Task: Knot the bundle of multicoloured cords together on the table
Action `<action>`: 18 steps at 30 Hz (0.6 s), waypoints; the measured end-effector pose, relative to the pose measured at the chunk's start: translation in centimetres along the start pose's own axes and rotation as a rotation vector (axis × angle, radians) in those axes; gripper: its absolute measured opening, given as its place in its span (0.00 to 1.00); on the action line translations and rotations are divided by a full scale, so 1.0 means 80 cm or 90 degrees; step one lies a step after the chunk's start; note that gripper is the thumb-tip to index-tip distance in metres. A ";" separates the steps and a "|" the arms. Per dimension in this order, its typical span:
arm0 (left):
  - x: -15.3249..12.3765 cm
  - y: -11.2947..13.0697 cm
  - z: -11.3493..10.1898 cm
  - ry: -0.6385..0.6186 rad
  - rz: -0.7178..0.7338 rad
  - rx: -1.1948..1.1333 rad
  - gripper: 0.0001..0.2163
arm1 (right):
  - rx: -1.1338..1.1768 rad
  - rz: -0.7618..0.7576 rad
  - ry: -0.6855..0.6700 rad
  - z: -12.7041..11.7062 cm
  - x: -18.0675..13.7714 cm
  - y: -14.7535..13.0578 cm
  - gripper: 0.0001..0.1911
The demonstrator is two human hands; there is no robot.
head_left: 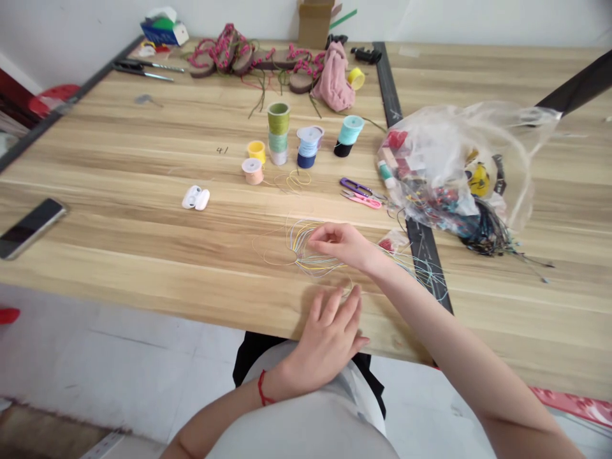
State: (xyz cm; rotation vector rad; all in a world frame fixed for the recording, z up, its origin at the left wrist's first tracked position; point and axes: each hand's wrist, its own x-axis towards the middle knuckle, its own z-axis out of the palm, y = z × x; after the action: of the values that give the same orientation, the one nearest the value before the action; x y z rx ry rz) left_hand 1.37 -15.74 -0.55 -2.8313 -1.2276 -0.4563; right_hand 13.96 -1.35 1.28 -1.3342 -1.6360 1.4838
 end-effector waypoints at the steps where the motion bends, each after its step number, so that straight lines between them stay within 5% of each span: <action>1: 0.002 0.002 0.004 -0.013 0.010 0.007 0.23 | 0.001 0.001 -0.001 0.001 0.001 0.000 0.12; 9: 0.009 -0.002 0.006 -0.029 0.169 -0.055 0.18 | 0.012 0.018 0.007 0.000 0.000 -0.003 0.12; 14: -0.026 -0.032 -0.004 0.019 0.318 -0.158 0.13 | 0.052 0.048 0.066 -0.022 -0.007 -0.002 0.16; 18: -0.059 -0.053 -0.002 0.118 0.291 -0.236 0.08 | 0.149 0.073 0.118 -0.038 -0.017 0.002 0.22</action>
State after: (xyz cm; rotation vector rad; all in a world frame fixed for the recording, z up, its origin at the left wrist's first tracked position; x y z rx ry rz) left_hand -4.73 -16.20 -2.12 -3.1330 -0.4761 -0.9706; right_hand 17.19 -1.36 2.18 -1.4056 -1.2478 1.5139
